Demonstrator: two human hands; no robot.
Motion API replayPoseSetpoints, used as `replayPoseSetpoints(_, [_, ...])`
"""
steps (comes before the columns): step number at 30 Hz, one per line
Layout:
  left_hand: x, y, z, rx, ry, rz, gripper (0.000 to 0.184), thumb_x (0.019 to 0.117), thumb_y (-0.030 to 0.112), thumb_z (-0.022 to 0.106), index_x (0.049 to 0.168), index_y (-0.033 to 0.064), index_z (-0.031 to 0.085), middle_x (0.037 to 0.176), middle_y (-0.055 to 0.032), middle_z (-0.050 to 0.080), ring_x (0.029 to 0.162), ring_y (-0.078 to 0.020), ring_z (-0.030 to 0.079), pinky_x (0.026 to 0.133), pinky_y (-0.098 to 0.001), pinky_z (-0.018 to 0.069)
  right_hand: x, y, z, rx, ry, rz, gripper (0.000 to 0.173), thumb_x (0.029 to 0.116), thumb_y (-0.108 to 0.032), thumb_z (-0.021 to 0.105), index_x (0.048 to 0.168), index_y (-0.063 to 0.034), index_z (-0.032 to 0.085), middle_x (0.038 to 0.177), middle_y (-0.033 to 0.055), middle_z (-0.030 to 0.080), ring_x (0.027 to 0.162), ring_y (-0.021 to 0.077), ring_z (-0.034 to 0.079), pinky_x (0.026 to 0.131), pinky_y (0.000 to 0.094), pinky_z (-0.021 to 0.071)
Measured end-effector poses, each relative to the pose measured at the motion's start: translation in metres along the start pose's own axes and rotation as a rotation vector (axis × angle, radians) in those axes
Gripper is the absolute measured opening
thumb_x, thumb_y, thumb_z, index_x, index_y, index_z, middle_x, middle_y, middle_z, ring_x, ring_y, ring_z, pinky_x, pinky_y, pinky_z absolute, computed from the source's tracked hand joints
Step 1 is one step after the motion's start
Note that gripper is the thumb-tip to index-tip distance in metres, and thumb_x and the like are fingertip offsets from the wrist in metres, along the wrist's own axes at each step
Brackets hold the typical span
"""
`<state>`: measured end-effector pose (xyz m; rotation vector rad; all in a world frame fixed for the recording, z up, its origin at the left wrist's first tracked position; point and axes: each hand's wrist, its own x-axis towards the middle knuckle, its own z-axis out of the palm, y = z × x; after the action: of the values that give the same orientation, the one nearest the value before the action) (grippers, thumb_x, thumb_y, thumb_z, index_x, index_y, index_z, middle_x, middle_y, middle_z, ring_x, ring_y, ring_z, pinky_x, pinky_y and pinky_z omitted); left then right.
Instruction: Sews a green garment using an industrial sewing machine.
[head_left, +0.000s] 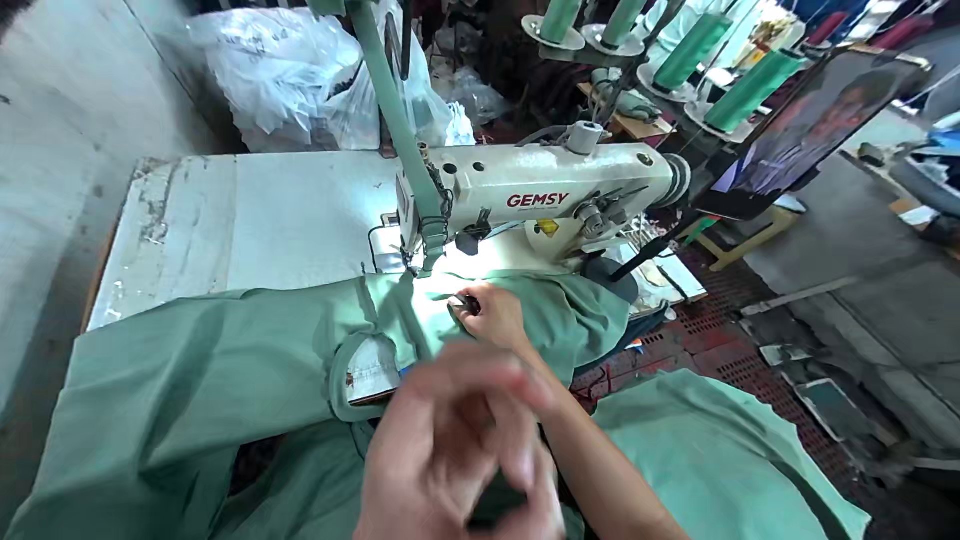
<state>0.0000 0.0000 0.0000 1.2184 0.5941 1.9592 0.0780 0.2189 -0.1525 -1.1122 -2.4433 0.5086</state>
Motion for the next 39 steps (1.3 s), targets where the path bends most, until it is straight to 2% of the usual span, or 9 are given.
replayPoseSetpoints(2, [0.005,-0.032,-0.018,0.028,0.124,-0.011,0.058,0.0826,0.005,0.079,0.134,0.0133,0.054,0.122,-0.0012,0.063,0.088,-0.0058,0.063,0.069,-0.0198,0.0556,-0.001,-0.002,-0.003,0.014,0.001,-0.014,0.027,0.0928,-0.037,0.065,0.102,-0.0153,0.078,0.091,0.0047,0.074,0.082,0.0237,0.071,0.069,0.0527,0.0563])
replayPoseSetpoints(4, [0.008,-0.050,-0.027,0.033,0.222,-0.054,0.054,0.0837,-0.002,0.076,0.131,0.0044,0.052,0.122,-0.0055,0.061,0.093,-0.0101,0.064,0.078,-0.0255,0.0582,-0.001,-0.008,-0.009,0.020,-0.013,-0.014,0.028,0.0925,-0.035,0.064,0.102,-0.0120,0.077,0.091,0.0077,0.074,0.082,0.0267,0.071,0.070,0.0543,0.0552])
replayPoseSetpoints(7, [0.007,-0.058,-0.029,0.025,0.293,-0.096,0.054,0.0831,-0.004,0.075,0.131,-0.0005,0.051,0.120,-0.0078,0.061,0.094,-0.0121,0.064,0.080,-0.0266,0.0590,-0.001,-0.011,-0.011,0.010,-0.022,-0.009,0.028,0.0907,-0.033,0.065,0.103,-0.0110,0.077,0.092,0.0087,0.074,0.083,0.0282,0.071,0.071,0.0551,0.0548])
replayPoseSetpoints(17, [0.003,-0.050,-0.025,0.067,0.278,-0.050,0.053,0.0836,-0.008,0.074,0.129,-0.0020,0.048,0.119,-0.0089,0.060,0.095,-0.0120,0.065,0.081,-0.0264,0.0605,-0.002,-0.009,-0.008,-0.003,0.016,-0.036,0.027,0.0909,-0.033,0.064,0.101,-0.0126,0.078,0.090,0.0072,0.074,0.081,0.0259,0.071,0.069,0.0524,0.0553])
replayPoseSetpoints(26, [0.002,-0.044,-0.017,0.134,0.293,0.011,0.053,0.0821,-0.010,0.075,0.128,-0.0001,0.049,0.119,-0.0077,0.060,0.095,-0.0118,0.066,0.083,-0.0272,0.0615,-0.001,-0.010,-0.010,0.007,-0.008,-0.020,0.028,0.0919,-0.034,0.064,0.104,-0.0127,0.077,0.094,0.0074,0.075,0.085,0.0267,0.072,0.071,0.0544,0.0553])
replayPoseSetpoints(39, [0.001,-0.043,-0.016,0.107,0.233,0.052,0.049,0.0851,-0.005,0.078,0.127,0.0032,0.053,0.120,-0.0084,0.060,0.097,-0.0139,0.067,0.082,-0.0282,0.0636,-0.001,-0.009,-0.010,0.006,-0.009,-0.023,0.028,0.0919,-0.034,0.063,0.103,-0.0128,0.077,0.092,0.0070,0.074,0.084,0.0257,0.071,0.071,0.0521,0.0554])
